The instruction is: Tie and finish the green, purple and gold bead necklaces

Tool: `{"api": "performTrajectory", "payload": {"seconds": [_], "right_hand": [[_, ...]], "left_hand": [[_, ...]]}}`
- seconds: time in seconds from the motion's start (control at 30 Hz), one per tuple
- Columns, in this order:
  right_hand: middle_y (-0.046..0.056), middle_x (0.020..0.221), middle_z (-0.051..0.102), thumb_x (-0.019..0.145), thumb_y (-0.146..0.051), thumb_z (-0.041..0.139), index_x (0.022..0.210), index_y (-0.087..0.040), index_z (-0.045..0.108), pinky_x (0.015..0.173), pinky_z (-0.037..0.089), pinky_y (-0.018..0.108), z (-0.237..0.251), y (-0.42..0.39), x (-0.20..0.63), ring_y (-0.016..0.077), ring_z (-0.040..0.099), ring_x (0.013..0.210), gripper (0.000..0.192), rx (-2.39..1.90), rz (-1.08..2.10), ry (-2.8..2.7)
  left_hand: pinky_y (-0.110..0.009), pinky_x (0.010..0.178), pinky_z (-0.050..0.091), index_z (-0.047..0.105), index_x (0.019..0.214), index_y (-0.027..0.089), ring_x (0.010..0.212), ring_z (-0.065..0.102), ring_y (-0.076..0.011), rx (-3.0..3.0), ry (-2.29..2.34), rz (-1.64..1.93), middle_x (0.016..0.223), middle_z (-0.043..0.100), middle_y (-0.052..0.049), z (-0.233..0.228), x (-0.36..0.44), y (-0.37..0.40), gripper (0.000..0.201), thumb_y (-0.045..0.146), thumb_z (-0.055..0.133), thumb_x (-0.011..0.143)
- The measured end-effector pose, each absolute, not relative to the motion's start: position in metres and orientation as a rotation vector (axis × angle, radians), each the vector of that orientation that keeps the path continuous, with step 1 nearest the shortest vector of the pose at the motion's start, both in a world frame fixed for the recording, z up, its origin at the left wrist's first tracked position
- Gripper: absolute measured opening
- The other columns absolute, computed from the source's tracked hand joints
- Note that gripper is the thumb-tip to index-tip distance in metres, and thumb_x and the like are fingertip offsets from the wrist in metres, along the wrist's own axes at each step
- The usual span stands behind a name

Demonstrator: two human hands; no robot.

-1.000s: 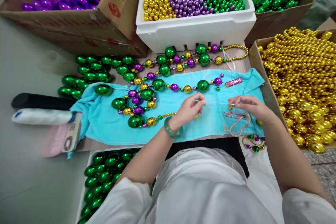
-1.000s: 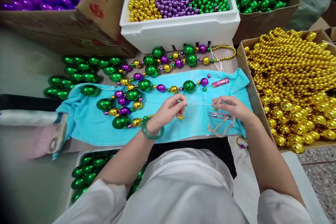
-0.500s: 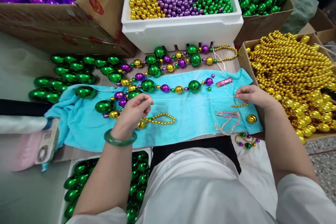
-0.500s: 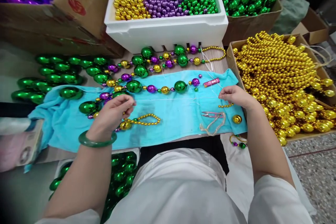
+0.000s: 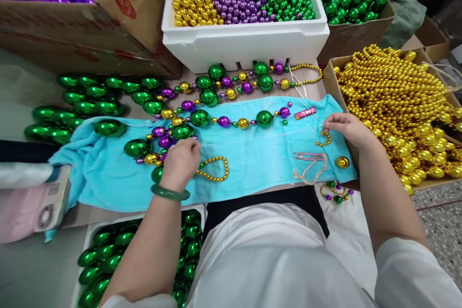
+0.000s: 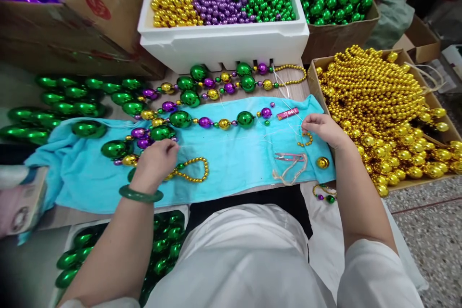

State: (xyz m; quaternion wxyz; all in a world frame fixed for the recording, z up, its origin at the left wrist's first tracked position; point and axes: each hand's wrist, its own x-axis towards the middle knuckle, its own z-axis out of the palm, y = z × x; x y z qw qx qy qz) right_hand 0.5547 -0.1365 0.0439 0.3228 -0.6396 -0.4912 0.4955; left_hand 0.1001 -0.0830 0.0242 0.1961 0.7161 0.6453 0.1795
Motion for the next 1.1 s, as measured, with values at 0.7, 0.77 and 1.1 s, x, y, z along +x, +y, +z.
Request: {"api": "performTrajectory", "payload": {"seconds": [0.7, 0.77, 1.1], "right_hand": [[0.001, 0.068, 0.055, 0.075, -0.037, 0.067, 0.073, -0.018, 0.063, 0.058, 0.035, 0.026, 0.084, -0.142, 0.521, 0.0113, 0.046, 0.062, 0.019, -1.645, 1.134, -1.443], [0.001, 0.069, 0.056, 0.075, -0.038, 0.067, 0.074, -0.018, 0.064, 0.059, 0.036, 0.027, 0.083, -0.140, 0.514, 0.0119, 0.047, 0.064, 0.020, -1.614, 1.168, -1.493], [0.009, 0.090, 0.063, 0.083, -0.021, 0.055, 0.089, -0.014, 0.063, 0.077, 0.041, 0.034, 0.054, -0.162, 0.508, 0.0214, 0.055, 0.087, 0.013, -2.064, 0.444, -1.716]], "left_hand": [[-0.040, 0.093, 0.045, 0.072, 0.107, 0.020, 0.102, 0.059, -0.0227, 2.016, 1.095, 0.654, 0.107, 0.069, -0.009, 0.041, 0.289, -0.100, 0.026, 0.027, 0.059, 0.086], [-0.044, 0.103, 0.039, 0.071, 0.108, 0.022, 0.119, 0.053, -0.0254, 2.090, 1.070, 0.676, 0.122, 0.065, -0.008, 0.043, 0.297, -0.103, 0.026, 0.028, 0.058, 0.087], [-0.015, 0.047, 0.041, 0.066, 0.078, 0.011, 0.050, 0.055, -0.0040, 1.096, 0.937, 0.284, 0.070, 0.066, -0.002, 0.027, 0.297, -0.098, 0.011, 0.020, 0.062, 0.083]]}}
